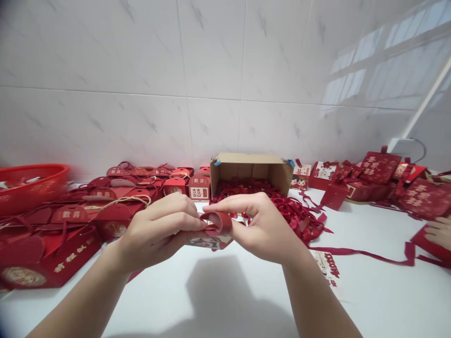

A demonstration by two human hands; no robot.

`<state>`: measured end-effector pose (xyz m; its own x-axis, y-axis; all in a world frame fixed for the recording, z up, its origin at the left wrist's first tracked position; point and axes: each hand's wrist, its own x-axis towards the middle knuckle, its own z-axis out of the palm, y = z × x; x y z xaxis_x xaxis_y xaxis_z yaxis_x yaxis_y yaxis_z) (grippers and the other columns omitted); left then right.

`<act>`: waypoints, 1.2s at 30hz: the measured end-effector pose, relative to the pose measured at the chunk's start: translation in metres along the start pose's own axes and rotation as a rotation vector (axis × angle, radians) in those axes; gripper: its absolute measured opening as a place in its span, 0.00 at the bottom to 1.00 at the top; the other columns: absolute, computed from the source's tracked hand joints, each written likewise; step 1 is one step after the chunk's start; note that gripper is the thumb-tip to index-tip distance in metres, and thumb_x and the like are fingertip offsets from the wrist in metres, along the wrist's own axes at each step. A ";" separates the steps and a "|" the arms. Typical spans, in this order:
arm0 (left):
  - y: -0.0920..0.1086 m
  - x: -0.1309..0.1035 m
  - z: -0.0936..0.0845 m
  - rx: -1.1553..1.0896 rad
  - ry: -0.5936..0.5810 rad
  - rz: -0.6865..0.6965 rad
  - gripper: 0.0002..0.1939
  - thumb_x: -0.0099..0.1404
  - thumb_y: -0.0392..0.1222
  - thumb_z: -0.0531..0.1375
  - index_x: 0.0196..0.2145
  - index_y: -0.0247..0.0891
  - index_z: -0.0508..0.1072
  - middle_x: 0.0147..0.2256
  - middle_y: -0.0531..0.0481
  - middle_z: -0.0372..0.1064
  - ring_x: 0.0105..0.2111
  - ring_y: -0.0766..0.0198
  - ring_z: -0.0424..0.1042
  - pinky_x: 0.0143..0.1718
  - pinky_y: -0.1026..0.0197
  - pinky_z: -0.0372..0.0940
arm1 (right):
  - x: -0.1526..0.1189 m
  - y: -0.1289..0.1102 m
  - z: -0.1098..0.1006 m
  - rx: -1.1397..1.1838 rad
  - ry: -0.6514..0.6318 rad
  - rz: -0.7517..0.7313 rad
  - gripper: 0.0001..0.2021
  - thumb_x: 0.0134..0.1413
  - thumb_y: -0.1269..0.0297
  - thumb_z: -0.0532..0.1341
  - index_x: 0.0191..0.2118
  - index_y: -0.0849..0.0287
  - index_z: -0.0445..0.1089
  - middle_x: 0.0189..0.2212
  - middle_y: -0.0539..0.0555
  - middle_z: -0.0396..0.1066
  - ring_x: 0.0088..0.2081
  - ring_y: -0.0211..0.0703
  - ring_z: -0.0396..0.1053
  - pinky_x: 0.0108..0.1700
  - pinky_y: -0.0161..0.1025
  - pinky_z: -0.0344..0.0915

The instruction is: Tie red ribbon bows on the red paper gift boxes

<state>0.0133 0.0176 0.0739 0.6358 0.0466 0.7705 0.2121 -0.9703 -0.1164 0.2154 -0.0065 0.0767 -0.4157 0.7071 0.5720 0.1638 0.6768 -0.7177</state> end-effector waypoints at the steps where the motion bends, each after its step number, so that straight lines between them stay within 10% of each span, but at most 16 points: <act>1: 0.000 0.000 0.000 -0.003 0.001 0.004 0.06 0.59 0.28 0.58 0.33 0.36 0.68 0.27 0.50 0.66 0.28 0.66 0.64 0.29 0.63 0.60 | -0.001 0.000 0.000 0.014 -0.015 0.011 0.15 0.50 0.76 0.59 0.42 0.53 0.75 0.32 0.51 0.75 0.33 0.39 0.73 0.34 0.32 0.70; 23: 0.001 0.001 -0.008 -0.009 0.039 -0.088 0.07 0.58 0.29 0.59 0.34 0.37 0.67 0.27 0.50 0.66 0.28 0.67 0.66 0.30 0.64 0.64 | 0.000 -0.001 -0.002 -0.016 -0.095 -0.101 0.15 0.51 0.74 0.59 0.45 0.55 0.72 0.31 0.51 0.74 0.28 0.36 0.71 0.27 0.31 0.69; 36: 0.000 0.003 -0.007 0.214 0.250 -0.144 0.07 0.55 0.33 0.64 0.33 0.37 0.70 0.28 0.52 0.71 0.28 0.70 0.70 0.30 0.68 0.68 | 0.009 0.016 0.015 -0.107 0.127 -0.241 0.20 0.50 0.81 0.53 0.43 0.52 0.72 0.39 0.54 0.68 0.41 0.41 0.68 0.40 0.38 0.68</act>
<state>0.0096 0.0156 0.0805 0.3923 0.0936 0.9151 0.4534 -0.8852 -0.1038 0.2007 0.0078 0.0649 -0.3400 0.5383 0.7711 0.1703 0.8417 -0.5125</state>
